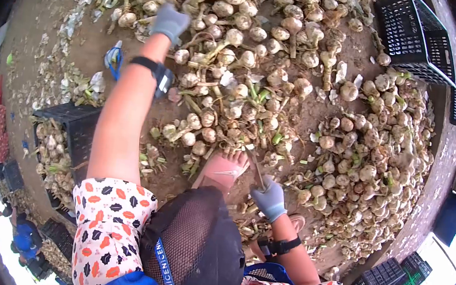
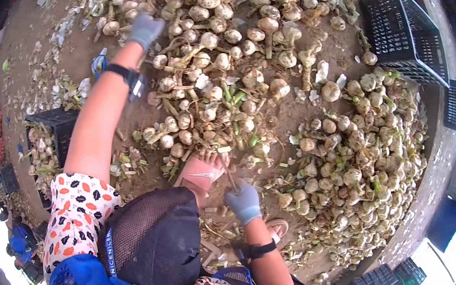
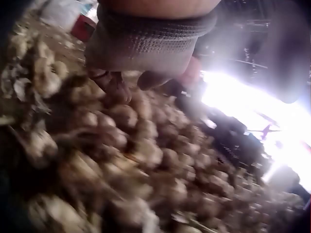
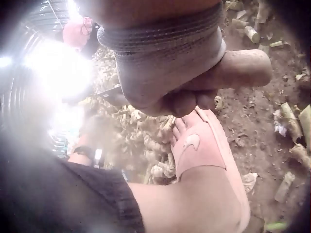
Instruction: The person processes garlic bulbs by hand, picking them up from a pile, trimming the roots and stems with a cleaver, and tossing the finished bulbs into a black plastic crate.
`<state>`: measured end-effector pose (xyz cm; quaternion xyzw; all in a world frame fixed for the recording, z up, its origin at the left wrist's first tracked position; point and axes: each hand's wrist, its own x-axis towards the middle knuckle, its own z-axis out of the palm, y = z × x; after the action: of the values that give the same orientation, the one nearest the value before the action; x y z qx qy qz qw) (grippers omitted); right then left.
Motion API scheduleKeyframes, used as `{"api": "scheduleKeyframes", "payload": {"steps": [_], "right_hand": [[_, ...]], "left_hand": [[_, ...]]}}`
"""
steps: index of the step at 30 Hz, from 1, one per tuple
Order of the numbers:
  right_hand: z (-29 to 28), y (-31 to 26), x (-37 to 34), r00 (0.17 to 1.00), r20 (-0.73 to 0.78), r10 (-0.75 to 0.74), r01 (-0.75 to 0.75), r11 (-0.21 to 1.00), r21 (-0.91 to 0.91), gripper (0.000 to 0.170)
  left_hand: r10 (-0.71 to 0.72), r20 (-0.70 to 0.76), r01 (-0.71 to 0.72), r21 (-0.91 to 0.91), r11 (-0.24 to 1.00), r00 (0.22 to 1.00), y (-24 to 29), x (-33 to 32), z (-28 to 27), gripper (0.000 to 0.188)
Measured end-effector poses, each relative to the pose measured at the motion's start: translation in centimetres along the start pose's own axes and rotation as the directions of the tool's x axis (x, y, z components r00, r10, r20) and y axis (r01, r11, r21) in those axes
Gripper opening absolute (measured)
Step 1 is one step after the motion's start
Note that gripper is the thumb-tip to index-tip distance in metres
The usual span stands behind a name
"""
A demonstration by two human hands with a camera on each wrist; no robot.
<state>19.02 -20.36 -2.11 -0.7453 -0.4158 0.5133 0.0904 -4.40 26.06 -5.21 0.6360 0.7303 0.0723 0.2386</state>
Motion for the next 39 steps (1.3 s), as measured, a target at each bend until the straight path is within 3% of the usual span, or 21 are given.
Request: {"api": "scheduleKeyframes", "payload": {"steps": [6,8,10,13,15,16,17,18,19,20,22,23,24,26,29,32,33,34,36,38,39], "right_hand": [[-1.6,-0.1,0.2,0.999,-0.004,0.036,-0.036,0.993,0.116,0.028],[-2.1,-0.1,1.0,1.0,-0.026,0.005,-0.001,0.991,0.136,0.028],[-2.7,0.0,1.5,0.999,-0.039,-0.016,0.023,0.984,0.179,0.029],[-4.6,-2.9,2.4,0.987,-0.136,-0.083,0.091,0.995,0.051,0.024],[-4.5,-2.5,4.3,0.952,-0.194,-0.236,0.236,0.971,-0.028,0.017],[-4.8,-3.3,4.9,0.913,-0.242,-0.327,0.305,0.944,-0.124,0.016],[-5.2,-4.3,5.3,0.913,-0.246,-0.326,0.306,0.945,-0.116,0.016],[-5.7,-5.5,5.4,0.858,-0.31,-0.409,0.36,0.91,-0.205,0.017],[-6.3,-6.7,5.4,0.793,-0.364,-0.489,0.399,0.868,-0.297,0.02],[-7.2,-8.0,5.1,0.792,-0.372,-0.483,0.395,0.872,-0.291,0.02],[-8.5,-10.3,4.6,0.718,-0.296,-0.63,0.518,0.768,-0.378,0.021],[-8.4,-10.7,4.6,0.662,-0.283,-0.693,0.553,0.708,-0.439,0.021],[-8.5,-11.0,4.3,0.661,-0.287,-0.693,0.555,0.709,-0.434,0.021],[-8.5,-11.4,3.9,0.666,-0.145,-0.731,0.596,0.639,-0.486,0.021],[-8.1,-10.9,3.3,0.628,-0.175,-0.758,0.591,0.611,-0.526,0.018],[-8.2,-10.4,3.1,0.606,-0.197,-0.771,0.57,0.593,-0.568,0.015],[-8.3,-10.2,3.1,0.602,-0.204,-0.772,0.561,0.591,-0.58,0.014],[-8.4,-10.1,2.9,0.6,-0.203,-0.774,0.564,0.589,-0.579,0.014],[-8.5,-9.8,2.4,0.557,-0.216,-0.802,0.575,0.56,-0.596,0.012],[-8.7,-8.3,3.1,0.547,-0.343,-0.764,0.494,0.625,-0.604,0.008],[-8.9,-6.9,3.8,0.779,-0.348,-0.521,0.195,0.73,-0.655,0.006]], "left_hand": [[-0.348,0.089,0.312,0.282,0.907,0.933,-7.8,4.4,3.8,0.076],[-0.168,0.038,0.162,0.12,0.979,0.985,-10.2,4.3,5.1,0.074],[-0.028,-0.064,0.046,0.299,0.953,0.998,-7.1,-0.6,5.1,0.072],[0.189,0.021,-0.177,-0.258,0.95,0.982,-1.0,-10.0,2.5,0.043],[0.45,0.012,-0.374,-0.536,0.757,0.893,0.2,-15.0,3.4,0.04],[0.435,0.151,-0.21,-0.707,0.675,0.888,-2.2,-14.8,7.3,0.04],[0.547,0.22,-0.436,-0.402,0.805,0.807,0.9,-18.7,4.3,0.032],[0.523,0.339,-0.133,-0.729,0.672,0.782,0.6,-20.1,6.1,0.032],[0.61,0.41,-0.445,-0.432,0.784,0.678,2.4,-22.1,3.2,0.031],[0.577,0.379,-0.058,-0.799,0.598,0.724,0.8,-23.0,6.3,0.03],[0.553,0.609,0.456,-0.793,0.405,0.568,1.5,-24.2,6.6,0.039],[0.566,0.742,0.927,-0.355,-0.121,0.358,2.1,-24.5,5.7,0.045],[0.597,0.733,0.941,-0.314,-0.128,0.325,3.0,-25.2,4.8,0.035],[0.639,0.558,0.637,-0.759,0.134,0.53,3.6,-26.6,3.7,0.029],[0.566,0.58,0.479,-0.811,0.336,0.586,4.8,-28.3,2.4,0.037],[0.727,0.474,0.521,-0.833,0.186,0.497,3.7,-28.5,4.5,0.041],[0.66,0.562,0.334,-0.827,0.452,0.498,3.8,-28.4,3.7,0.033],[0.659,0.561,0.333,-0.828,0.452,0.5,3.9,-28.6,3.7,0.033],[0.655,0.656,0.785,-0.6,0.151,0.375,4.4,-29.2,3.8,0.025],[0.712,0.594,0.672,-0.703,0.231,0.376,4.8,-29.7,3.0,0.025],[0.701,0.609,0.614,-0.727,0.307,0.371,4.5,-29.8,3.1,0.027]]}}
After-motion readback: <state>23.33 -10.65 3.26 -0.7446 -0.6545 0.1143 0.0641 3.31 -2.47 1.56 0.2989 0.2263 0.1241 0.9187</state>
